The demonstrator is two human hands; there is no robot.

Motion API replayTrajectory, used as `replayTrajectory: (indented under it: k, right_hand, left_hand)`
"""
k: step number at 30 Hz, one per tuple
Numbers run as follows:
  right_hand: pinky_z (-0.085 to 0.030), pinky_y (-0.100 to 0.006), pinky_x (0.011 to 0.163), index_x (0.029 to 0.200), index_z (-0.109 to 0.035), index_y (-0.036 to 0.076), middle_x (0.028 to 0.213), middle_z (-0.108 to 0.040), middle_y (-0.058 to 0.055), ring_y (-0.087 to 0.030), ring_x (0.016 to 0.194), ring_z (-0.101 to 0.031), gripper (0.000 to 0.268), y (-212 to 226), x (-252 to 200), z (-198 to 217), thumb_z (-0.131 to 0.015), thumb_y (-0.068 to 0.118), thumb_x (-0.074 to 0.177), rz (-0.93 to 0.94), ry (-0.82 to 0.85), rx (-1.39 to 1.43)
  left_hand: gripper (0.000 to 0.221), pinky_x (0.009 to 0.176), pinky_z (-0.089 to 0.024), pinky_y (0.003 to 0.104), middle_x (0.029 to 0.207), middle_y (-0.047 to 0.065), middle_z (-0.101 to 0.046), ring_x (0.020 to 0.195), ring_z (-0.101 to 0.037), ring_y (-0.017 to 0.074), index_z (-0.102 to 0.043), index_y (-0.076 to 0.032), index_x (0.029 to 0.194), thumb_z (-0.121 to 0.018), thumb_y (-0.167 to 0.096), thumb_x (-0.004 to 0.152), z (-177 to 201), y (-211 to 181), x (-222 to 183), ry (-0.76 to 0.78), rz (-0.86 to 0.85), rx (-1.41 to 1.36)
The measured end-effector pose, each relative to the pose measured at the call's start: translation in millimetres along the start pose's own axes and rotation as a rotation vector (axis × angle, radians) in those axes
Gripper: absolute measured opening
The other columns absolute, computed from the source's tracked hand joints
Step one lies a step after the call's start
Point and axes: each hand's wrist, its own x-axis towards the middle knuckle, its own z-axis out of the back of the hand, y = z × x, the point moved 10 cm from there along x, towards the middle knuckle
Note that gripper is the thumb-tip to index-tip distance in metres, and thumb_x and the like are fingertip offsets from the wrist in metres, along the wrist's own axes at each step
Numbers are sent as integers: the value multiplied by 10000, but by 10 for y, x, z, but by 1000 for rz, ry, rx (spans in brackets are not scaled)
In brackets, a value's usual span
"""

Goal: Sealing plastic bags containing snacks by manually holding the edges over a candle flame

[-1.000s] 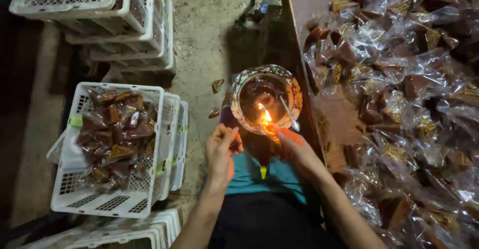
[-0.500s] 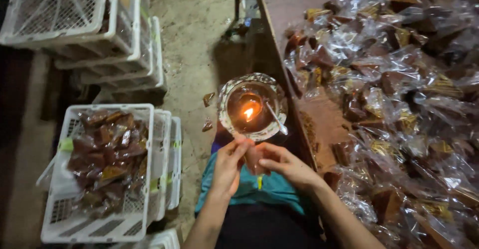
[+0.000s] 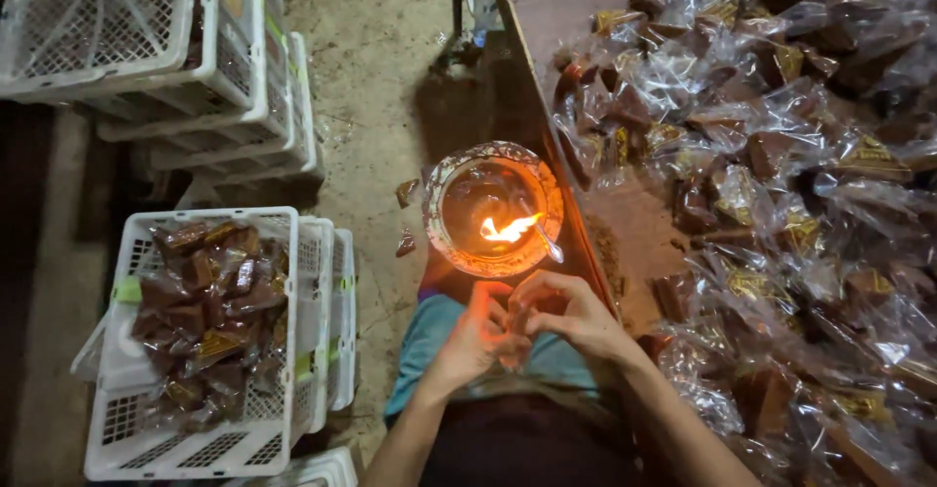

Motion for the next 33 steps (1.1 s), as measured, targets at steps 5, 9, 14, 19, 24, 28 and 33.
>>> replayTrajectory:
  k: [5,9,14,19,24,28,33]
  right_hand:
    - [-568,-305,787,1050,-708,-5,1047,-722,-77,-188,923,-669,262,454,-49,-338,-739,22,792,0,144,-147]
    - [-570,-347,982,1234,-677,61,1298,-712,-72,-204,1123,-704,496,1154,-131,-4,-776,173,761,123,20,-653]
    - [-573,-424,772,1294,-683,-66,1194,-713,-250,-350,938,-673,443,1317,-559,1640,-765,127,905,59,-448,-1203]
    - [-473,-715,817,1554,-556,104,1378,-515,-367,-568,1171,-510,796,522,-798,3273,-617,660,987,-632,-789,-1638]
    - [-196,-873,1013,1473,-524,63,1544,-343,-355,-642,1400,-115,721,83,-655,3074,-520,590,981,-709,-626,-1309]
    - [-409,-796,886,1420,-499,-47,1432,-375,-414,-658,1247,-323,720,107,-676,2760,-569,489,946,-644,-526,-1208]
    - [-562,-572,796,1585,-385,164,1320,-509,-314,-498,921,-682,799,373,-845,2349,-649,421,876,-692,-415,-1267]
  left_hand:
    - [398,656,-439,225,886,34,-656,736,-569,113,-625,-31,1235,-741,-166,880,-198,-311,-284,210,122,-19]
    - [314,506,-421,234,771,6,-557,626,-503,89,-713,-18,1173,-577,-138,916,751,-694,-504,-318,-51,14]
    - [808,572,-471,227,1028,65,-665,788,-609,121,-497,-40,1468,-667,-554,868,1969,-805,-989,-486,-388,-865]
    - [721,563,-411,220,981,87,-577,700,-489,126,-540,15,1407,-522,-589,1016,2395,-784,-1119,-569,-428,-861]
    - [353,493,-405,235,844,68,-646,604,-522,107,-678,-63,1173,-559,-366,1036,2057,-395,-677,-520,-212,-736]
    - [308,500,-406,241,852,68,-645,609,-503,114,-681,-53,1135,-591,-327,1024,1775,54,-398,-468,-23,-781]
    - [230,530,-388,260,832,96,-637,621,-514,138,-666,-4,1060,-589,-216,1013,1559,-65,-409,-523,-61,-531]
